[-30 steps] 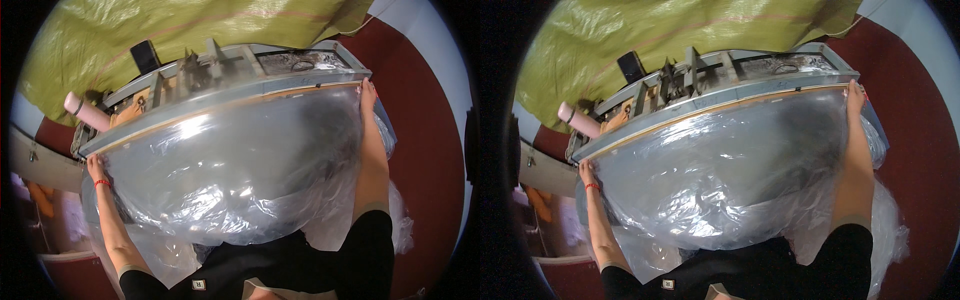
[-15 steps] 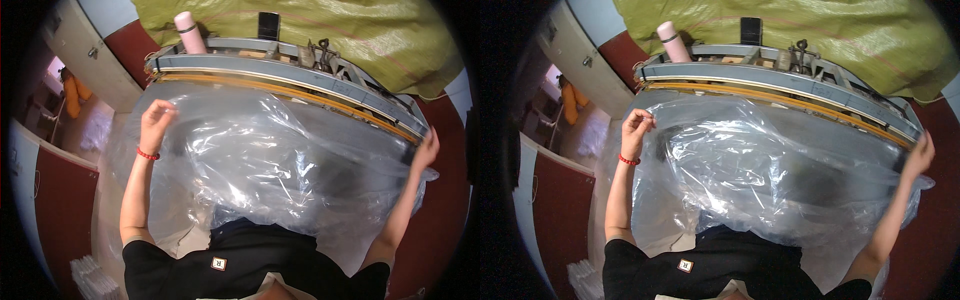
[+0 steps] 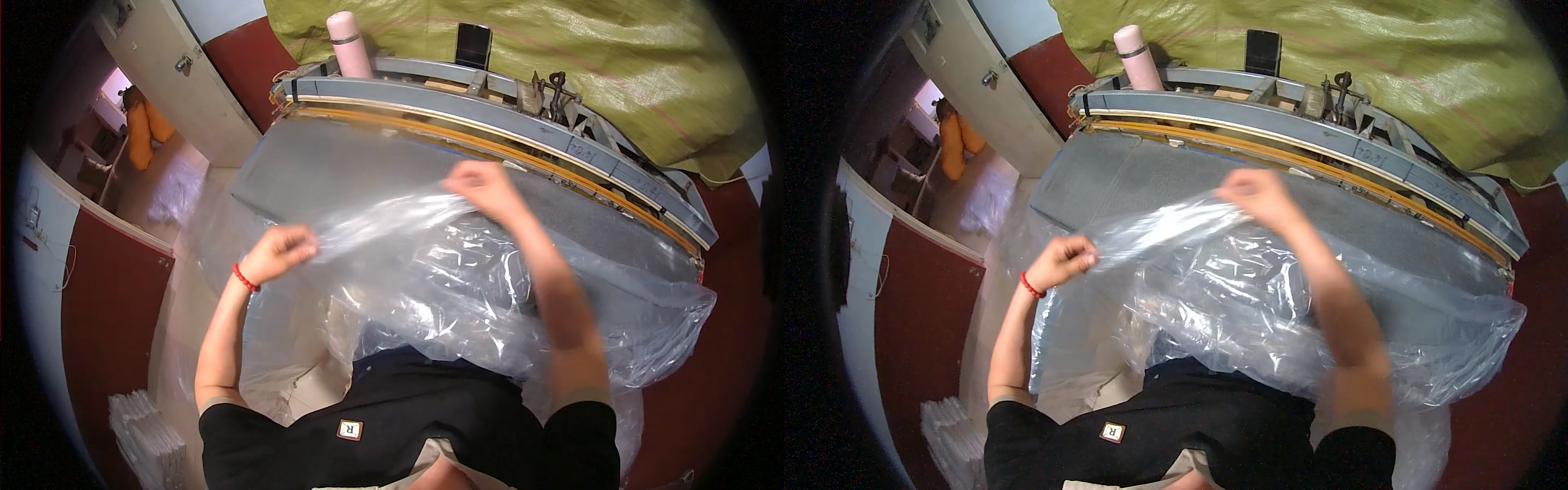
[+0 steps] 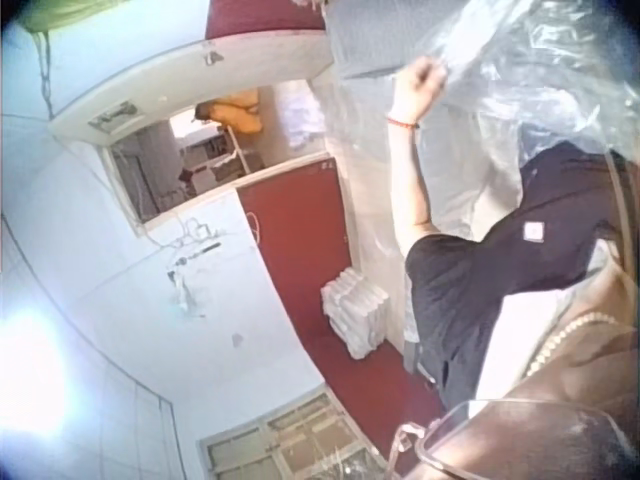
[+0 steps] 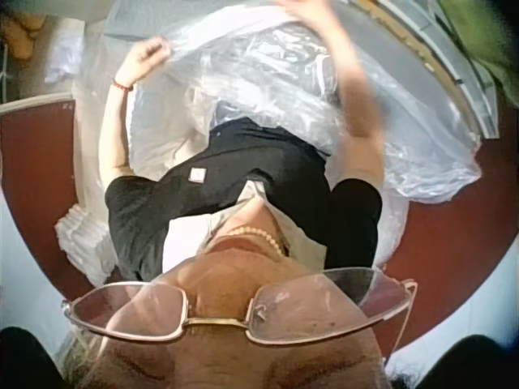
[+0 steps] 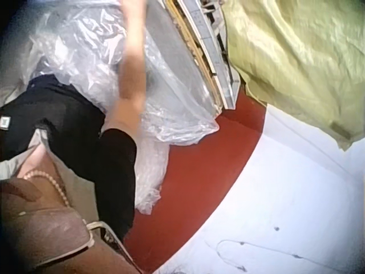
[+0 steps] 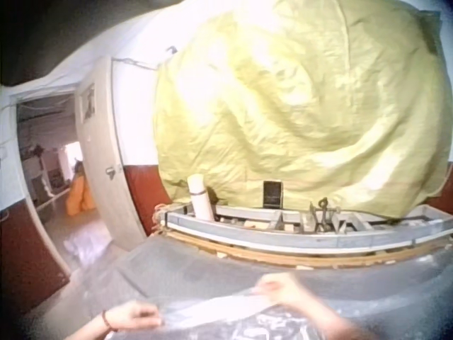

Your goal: The recorder uses a thermal impulse sealer to seal large plastic sheets or bags.

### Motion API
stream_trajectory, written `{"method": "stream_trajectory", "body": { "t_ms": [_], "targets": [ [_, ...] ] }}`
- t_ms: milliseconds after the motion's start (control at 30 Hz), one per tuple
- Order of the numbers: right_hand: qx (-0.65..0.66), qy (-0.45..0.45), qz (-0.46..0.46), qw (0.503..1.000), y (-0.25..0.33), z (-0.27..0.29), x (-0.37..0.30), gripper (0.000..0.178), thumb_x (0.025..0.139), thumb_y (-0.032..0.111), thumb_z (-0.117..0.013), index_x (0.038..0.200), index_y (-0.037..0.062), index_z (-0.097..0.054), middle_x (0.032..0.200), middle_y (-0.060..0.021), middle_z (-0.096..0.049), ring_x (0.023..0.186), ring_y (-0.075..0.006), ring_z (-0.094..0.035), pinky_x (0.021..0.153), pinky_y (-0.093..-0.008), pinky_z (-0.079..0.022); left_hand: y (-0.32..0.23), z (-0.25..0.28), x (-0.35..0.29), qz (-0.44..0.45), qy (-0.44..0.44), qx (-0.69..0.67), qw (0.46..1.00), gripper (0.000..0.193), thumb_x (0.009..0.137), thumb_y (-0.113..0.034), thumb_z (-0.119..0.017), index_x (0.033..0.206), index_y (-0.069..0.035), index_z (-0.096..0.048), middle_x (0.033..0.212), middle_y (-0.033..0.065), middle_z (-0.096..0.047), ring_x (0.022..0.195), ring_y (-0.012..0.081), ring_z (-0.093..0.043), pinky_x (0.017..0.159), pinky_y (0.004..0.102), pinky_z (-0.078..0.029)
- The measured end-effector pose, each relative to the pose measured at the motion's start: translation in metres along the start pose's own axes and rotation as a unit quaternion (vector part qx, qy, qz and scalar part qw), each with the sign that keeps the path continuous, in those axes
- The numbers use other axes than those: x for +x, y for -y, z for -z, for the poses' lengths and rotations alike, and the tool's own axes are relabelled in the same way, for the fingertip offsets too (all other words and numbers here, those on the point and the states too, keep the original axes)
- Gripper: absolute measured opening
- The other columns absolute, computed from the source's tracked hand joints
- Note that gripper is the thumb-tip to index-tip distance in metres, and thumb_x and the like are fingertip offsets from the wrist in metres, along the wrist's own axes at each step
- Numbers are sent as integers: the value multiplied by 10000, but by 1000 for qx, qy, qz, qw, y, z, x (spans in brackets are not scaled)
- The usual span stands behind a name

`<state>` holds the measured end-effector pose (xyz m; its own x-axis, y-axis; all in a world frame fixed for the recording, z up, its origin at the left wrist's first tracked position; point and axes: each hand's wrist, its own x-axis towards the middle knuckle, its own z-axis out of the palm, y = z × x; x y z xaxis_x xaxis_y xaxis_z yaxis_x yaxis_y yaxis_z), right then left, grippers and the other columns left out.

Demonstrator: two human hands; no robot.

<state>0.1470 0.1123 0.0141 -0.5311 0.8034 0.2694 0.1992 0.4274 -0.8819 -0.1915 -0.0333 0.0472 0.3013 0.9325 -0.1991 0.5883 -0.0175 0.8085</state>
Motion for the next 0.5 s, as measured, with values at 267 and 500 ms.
{"method": "stream_trajectory", "body": {
  "t_ms": [267, 500],
  "targets": [
    [-330, -491, -265, 762, -91, 288, -315, 248, 726, 253, -640, 810, 21, -627, 735, -61, -617, 681, -114, -544, 653, -239, -422, 97, -33, -22, 83, 260, 133, 953, 154, 790, -97, -543, 923, -32, -585, 770, 37, -604, 708, 106, -559, 616, 244, -449],
    [-417, -600, -460, 504, -27, 358, -580, 436, 696, 419, -636, 823, 2, -627, 809, -116, -628, 757, -205, -576, 693, -324, -436, 141, 167, -11, 64, -98, 369, 922, 130, 672, -4, -566, 789, -34, -612, 697, 98, -617, 632, 170, -580, 604, 303, -460]
  ]
}}
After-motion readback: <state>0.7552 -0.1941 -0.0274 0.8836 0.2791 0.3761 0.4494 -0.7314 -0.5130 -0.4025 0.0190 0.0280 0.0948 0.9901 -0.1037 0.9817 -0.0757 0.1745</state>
